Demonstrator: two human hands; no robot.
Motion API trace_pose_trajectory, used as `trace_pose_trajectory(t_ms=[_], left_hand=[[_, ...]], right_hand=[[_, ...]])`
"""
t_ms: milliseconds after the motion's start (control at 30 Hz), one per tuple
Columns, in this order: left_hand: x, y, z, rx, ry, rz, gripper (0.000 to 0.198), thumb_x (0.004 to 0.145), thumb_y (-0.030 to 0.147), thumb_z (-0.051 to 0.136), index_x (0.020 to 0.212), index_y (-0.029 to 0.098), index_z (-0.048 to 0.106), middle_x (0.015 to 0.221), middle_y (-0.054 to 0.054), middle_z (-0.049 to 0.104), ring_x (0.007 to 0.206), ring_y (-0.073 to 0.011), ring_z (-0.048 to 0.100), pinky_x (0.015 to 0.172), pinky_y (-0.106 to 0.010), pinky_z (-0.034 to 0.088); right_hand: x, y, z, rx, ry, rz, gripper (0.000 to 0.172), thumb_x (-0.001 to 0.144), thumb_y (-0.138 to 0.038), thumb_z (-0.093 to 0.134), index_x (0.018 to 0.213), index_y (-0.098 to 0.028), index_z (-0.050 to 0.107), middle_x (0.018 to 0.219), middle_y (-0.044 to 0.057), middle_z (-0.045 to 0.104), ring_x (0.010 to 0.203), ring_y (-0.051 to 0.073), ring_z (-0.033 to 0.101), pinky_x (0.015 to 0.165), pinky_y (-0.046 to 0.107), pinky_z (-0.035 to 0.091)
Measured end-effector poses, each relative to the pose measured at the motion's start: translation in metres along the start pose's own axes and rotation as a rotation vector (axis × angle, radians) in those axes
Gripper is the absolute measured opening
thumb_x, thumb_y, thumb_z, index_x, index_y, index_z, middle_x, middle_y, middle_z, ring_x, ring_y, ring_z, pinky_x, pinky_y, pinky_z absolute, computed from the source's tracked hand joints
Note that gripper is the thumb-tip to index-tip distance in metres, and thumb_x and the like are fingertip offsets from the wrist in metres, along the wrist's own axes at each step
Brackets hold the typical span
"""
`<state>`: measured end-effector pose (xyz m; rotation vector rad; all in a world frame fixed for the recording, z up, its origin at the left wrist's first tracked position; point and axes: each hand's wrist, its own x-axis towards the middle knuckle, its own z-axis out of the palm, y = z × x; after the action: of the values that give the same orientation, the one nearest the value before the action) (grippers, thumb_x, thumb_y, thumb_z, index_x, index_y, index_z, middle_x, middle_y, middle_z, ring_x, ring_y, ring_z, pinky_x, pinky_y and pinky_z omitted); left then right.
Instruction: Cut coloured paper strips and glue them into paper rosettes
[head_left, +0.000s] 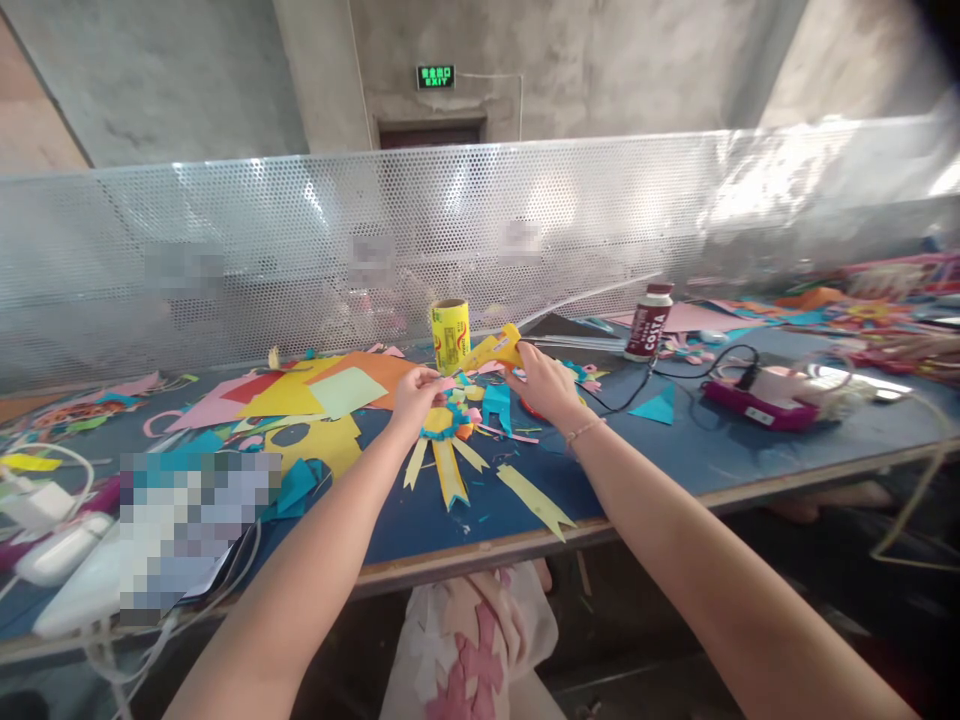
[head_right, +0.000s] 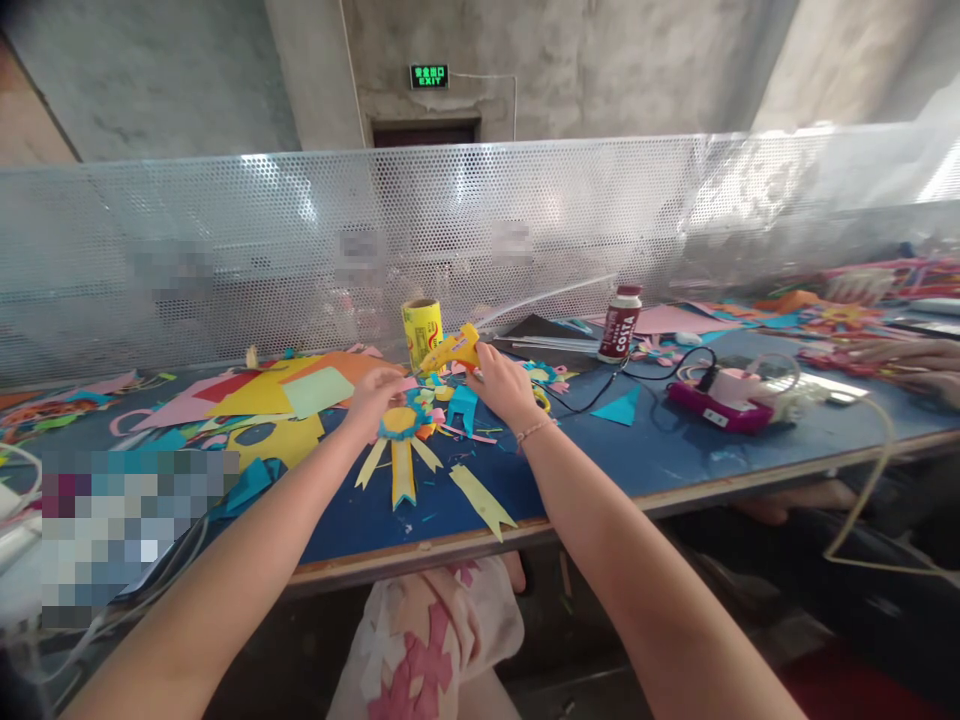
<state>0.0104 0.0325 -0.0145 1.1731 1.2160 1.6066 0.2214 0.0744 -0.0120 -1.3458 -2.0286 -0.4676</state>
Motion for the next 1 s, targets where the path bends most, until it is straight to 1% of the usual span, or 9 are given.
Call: trace_pose_trajectory(t_ms=[167,300,500,667,767,833,933,1000], left_hand=[[0.001,0.000,0.000,-0.011,0.007,-0.001,0.021,0.064,0.021,0.074,0.073,0.017,0.056,0.069,0.000,0.059,0.053,-0.0095,0.055,0.059,-0.029,0.051],[0.000,0.001,-0.001,-0.036,0.020,0.004,0.023,0.063,0.022,0.074,0.073,0.016,0.054,0.069,0.001,0.059,0.053,-0.0086,0.054,0.058,-0.027,0.050],[0.000,0.001,-0.001,-0.054,0.030,0.007,0.024,0.062,0.023,0.074,0.073,0.016,0.055,0.069,0.001,0.059,0.055,-0.0089,0.054,0.060,-0.027,0.050],[0.000,0.001,-0.001,-0.079,0.011,0.011,0.026,0.061,0.025,0.075,0.073,0.017,0.055,0.069,0.001,0.058,0.055,-0.0085,0.053,0.058,-0.026,0.050],[0.000,0.001,-0.001,-0.105,0.016,0.011,0.028,0.060,0.027,0.076,0.072,0.017,0.054,0.066,0.002,0.056,0.056,-0.0085,0.053,0.058,-0.025,0.050],[0.001,0.001,-0.001,-0.118,0.017,0.018,0.028,0.060,0.028,0.077,0.072,0.016,0.054,0.066,0.002,0.056,0.057,-0.0089,0.054,0.061,-0.026,0.051],[0.002,0.000,-0.002,-0.133,0.015,0.029,0.026,0.064,0.028,0.075,0.072,0.016,0.054,0.066,0.001,0.057,0.059,-0.0096,0.055,0.065,-0.028,0.052],[0.003,-0.001,-0.002,-0.144,0.016,0.031,0.024,0.066,0.027,0.073,0.072,0.016,0.054,0.068,0.001,0.057,0.060,-0.0095,0.056,0.068,-0.029,0.052]], right_hand=[[0.000,0.000,-0.001,-0.015,-0.004,-0.008,0.037,0.089,-0.043,0.043,0.114,-0.017,0.049,0.106,0.012,0.066,0.087,0.025,0.063,0.062,0.030,0.040],[0.000,0.000,-0.001,-0.014,-0.002,-0.022,0.038,0.089,-0.042,0.043,0.116,-0.016,0.049,0.109,0.012,0.065,0.089,0.025,0.062,0.064,0.030,0.041],[0.000,0.001,-0.001,-0.003,-0.031,-0.016,0.039,0.089,-0.041,0.043,0.119,-0.017,0.049,0.110,0.013,0.064,0.092,0.025,0.061,0.067,0.031,0.041],[0.000,-0.002,-0.004,0.008,-0.043,0.001,0.039,0.088,-0.040,0.044,0.119,-0.017,0.049,0.112,0.013,0.064,0.093,0.026,0.061,0.068,0.031,0.042],[0.001,-0.004,-0.007,0.017,-0.063,0.062,0.040,0.085,-0.044,0.048,0.115,-0.017,0.050,0.110,0.012,0.064,0.092,0.026,0.062,0.069,0.032,0.043],[0.002,-0.001,-0.007,0.036,-0.084,0.137,0.045,0.083,-0.048,0.050,0.115,-0.017,0.048,0.109,0.013,0.063,0.094,0.027,0.062,0.069,0.033,0.044],[0.003,0.011,-0.001,0.060,-0.128,0.266,0.055,0.079,-0.055,0.054,0.116,-0.015,0.046,0.107,0.016,0.063,0.096,0.029,0.061,0.071,0.035,0.045],[0.003,0.024,0.007,0.062,-0.147,0.333,0.057,0.078,-0.055,0.056,0.115,-0.013,0.047,0.103,0.018,0.062,0.096,0.030,0.061,0.072,0.037,0.046]])
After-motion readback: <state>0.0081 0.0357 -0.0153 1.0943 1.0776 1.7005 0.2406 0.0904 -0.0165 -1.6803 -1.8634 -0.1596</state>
